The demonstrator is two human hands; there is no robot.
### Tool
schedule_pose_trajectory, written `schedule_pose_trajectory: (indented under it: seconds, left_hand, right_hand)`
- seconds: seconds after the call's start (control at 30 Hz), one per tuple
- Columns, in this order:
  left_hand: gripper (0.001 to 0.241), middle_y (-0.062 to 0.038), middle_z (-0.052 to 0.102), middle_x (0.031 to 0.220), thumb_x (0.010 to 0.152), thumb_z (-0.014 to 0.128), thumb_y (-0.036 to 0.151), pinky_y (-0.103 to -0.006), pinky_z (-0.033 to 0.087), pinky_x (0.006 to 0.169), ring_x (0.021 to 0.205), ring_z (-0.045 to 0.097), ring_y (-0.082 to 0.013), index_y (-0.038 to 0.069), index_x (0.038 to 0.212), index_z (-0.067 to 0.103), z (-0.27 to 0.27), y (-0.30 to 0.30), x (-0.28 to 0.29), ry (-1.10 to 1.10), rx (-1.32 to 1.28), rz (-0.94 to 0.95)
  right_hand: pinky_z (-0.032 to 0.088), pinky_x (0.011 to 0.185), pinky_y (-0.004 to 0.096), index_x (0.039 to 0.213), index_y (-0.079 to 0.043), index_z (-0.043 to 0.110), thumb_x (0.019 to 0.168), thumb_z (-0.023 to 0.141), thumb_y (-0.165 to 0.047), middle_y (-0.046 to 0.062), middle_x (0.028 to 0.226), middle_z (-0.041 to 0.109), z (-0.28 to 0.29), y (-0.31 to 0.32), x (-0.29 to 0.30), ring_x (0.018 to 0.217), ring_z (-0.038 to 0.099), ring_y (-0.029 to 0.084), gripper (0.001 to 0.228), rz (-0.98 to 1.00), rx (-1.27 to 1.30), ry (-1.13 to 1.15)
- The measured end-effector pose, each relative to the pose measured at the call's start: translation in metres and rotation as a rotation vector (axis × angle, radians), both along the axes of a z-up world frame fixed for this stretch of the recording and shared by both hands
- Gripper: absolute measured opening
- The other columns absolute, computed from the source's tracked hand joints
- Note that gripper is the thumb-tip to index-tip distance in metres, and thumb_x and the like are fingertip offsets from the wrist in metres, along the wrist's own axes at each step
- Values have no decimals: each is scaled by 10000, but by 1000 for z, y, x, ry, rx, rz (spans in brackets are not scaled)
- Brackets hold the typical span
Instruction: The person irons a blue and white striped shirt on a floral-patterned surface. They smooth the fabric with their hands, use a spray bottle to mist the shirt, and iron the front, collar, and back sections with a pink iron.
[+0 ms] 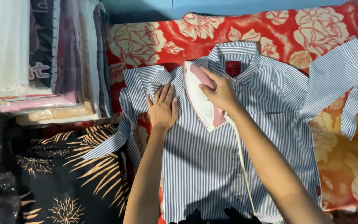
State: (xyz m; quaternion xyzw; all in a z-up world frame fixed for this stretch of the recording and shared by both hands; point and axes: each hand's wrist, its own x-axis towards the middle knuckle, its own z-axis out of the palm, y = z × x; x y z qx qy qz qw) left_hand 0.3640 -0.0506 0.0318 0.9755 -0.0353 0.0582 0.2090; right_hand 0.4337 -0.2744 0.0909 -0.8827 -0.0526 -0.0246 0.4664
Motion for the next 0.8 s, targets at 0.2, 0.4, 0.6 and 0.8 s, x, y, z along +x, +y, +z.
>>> schedule_pose_trajectory:
  seconds: [0.2, 0.4, 0.6, 0.8]
  left_hand:
    - [485, 7, 512, 1536, 1073, 349, 366, -639, 192, 1175, 1434, 433, -203, 220, 1504, 516, -2, -1, -1, -30, 6, 9]
    - [481, 1, 516, 1531, 1074, 341, 360, -665, 181, 1171, 1437, 429, -212, 221, 1498, 522, -2, 0, -1, -16, -2, 21]
    - [473, -4, 512, 1532, 1075, 346, 344, -666, 182, 1169, 1442, 421, -212, 227, 1501, 516, -1, -1, 1, -4, -7, 23]
    - [468, 6, 505, 1539, 1074, 358, 342, -652, 178, 1174, 1448, 412, -201, 240, 1504, 511, -1, 0, -1, 10, -5, 24]
  right_hand:
    - [550, 909, 505, 1408, -145, 650, 845, 783, -192, 226, 1196, 719, 1, 12, 6, 1121, 665, 413, 581, 5, -73, -91]
    - [536, 936, 523, 1429, -125, 623, 884, 746, -236, 247, 1199, 715, -6, 9, 12, 1131, 662, 426, 570, -84, -98, -71]
    - [538, 964, 492, 1439, -143, 624, 873, 738, -266, 215, 1237, 711, -18, -9, 2, 1150, 667, 390, 590, -87, -203, -98]
    - [505, 985, 540, 1466, -25, 567, 917, 681, -186, 312, 1281, 660, 14, 4, -51, 1181, 624, 476, 583, -102, -167, -78]
